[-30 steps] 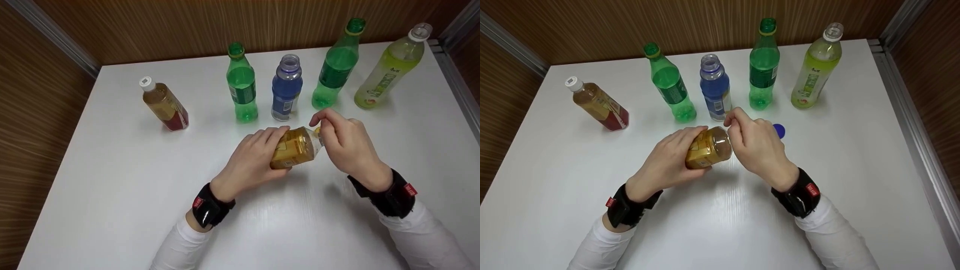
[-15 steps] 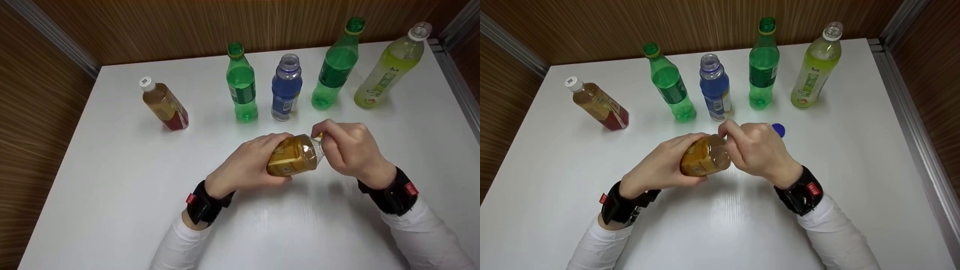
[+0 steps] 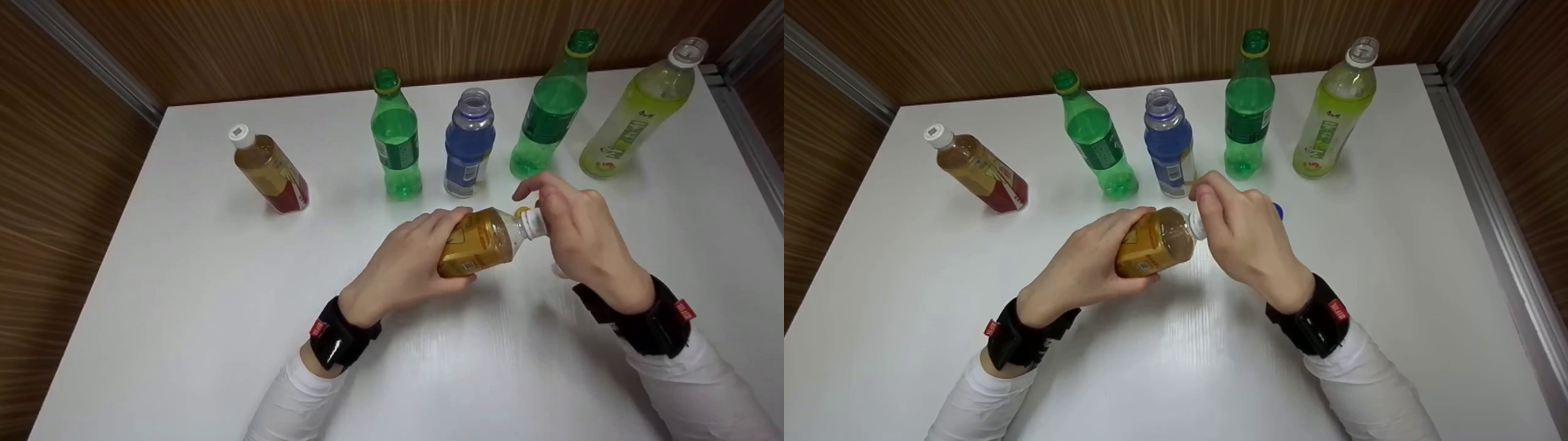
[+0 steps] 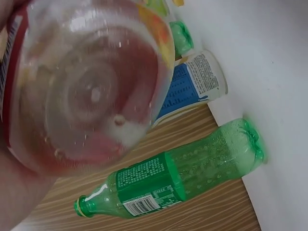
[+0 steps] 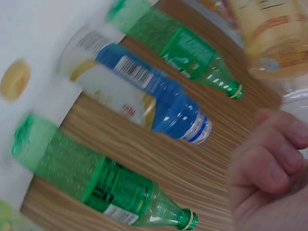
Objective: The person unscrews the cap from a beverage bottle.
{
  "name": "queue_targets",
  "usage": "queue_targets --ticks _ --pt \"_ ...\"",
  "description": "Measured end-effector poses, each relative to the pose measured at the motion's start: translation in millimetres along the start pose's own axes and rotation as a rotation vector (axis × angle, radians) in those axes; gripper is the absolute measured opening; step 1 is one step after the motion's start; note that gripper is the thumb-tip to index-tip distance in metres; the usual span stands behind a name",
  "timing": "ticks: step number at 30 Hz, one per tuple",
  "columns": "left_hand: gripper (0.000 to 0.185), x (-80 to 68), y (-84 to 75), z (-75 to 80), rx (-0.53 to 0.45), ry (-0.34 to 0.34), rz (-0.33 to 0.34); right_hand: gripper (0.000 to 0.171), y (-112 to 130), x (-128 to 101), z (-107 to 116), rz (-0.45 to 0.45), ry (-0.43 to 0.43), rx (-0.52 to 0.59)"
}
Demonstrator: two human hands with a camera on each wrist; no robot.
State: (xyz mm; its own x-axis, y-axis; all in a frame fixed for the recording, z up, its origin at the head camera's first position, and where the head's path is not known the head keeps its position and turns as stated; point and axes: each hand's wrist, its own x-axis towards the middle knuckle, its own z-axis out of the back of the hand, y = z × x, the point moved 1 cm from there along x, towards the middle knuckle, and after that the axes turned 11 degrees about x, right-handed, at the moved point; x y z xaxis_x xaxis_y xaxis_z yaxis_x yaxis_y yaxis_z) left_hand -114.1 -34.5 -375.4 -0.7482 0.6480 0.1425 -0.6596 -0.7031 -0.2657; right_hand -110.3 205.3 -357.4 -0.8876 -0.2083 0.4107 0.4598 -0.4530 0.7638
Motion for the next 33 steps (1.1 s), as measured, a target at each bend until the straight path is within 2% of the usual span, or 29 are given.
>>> queue_targets --ticks 2,4,5,7,11,14,20,24,26,28,29,31,33 --pt "0.084 -0.1 -3.2 -1.5 0.092 -0.037 0.008 0.058 2.6 0.9 0.1 -0.135 0.03 -0.01" --pt "0.086 -0.4 -5.7 -2.5 0.158 -0.057 0.008 0.043 4.5 1.8 -1.7 -0.203 0.041 -0.03" --pt "0.085 -0.6 -6.5 -2.9 0.172 -0.062 0.006 0.037 5.3 2.0 -3.1 -0.209 0.034 -0.041" --pt "0.085 -0.8 -7.2 -3.1 0.168 -0.061 0.0 0.032 5.7 1.6 -5.9 -0.166 0.004 -0.063" --pt "0.084 -1.3 -5.5 -2.1 0.075 -0.038 -0.018 0.029 5.2 -0.8 -9.8 -0.015 -0.063 -0.091" --pt "0.083 -1.4 -3.1 -0.8 -0.023 0.003 -0.035 0.027 3.9 -2.4 -10.7 0.113 -0.085 -0.102" --pt "0.082 -1.6 1.2 3.7 -0.207 0.117 -0.066 0.025 -0.6 -4.4 -8.8 0.453 -0.085 -0.103" --pt "0.082 -3.2 2.0 8.1 -0.274 0.18 -0.086 0.025 -2.2 -5.2 -8.1 0.669 -0.076 -0.107" --pt "0.082 -3.8 2.0 9.9 -0.286 0.193 -0.089 0.025 -1.7 -5.4 -8.1 0.733 -0.089 -0.12" --pt "0.082 -3.8 2.1 10.4 -0.286 0.19 -0.083 0.026 -0.5 -4.8 -7.4 0.718 -0.091 -0.135" --pt "0.082 -3.8 2.1 10.1 -0.278 0.183 -0.076 0.027 -0.2 -4.4 -6.7 0.675 -0.085 -0.132" --pt "0.082 -3.4 1.9 8.5 -0.245 0.154 -0.058 0.031 0.4 -3.5 -4.1 0.512 -0.046 -0.112" --pt "0.083 -2.9 0.8 6.7 -0.183 0.109 -0.039 0.046 0.4 -2.4 -1.0 0.282 0.011 -0.058"
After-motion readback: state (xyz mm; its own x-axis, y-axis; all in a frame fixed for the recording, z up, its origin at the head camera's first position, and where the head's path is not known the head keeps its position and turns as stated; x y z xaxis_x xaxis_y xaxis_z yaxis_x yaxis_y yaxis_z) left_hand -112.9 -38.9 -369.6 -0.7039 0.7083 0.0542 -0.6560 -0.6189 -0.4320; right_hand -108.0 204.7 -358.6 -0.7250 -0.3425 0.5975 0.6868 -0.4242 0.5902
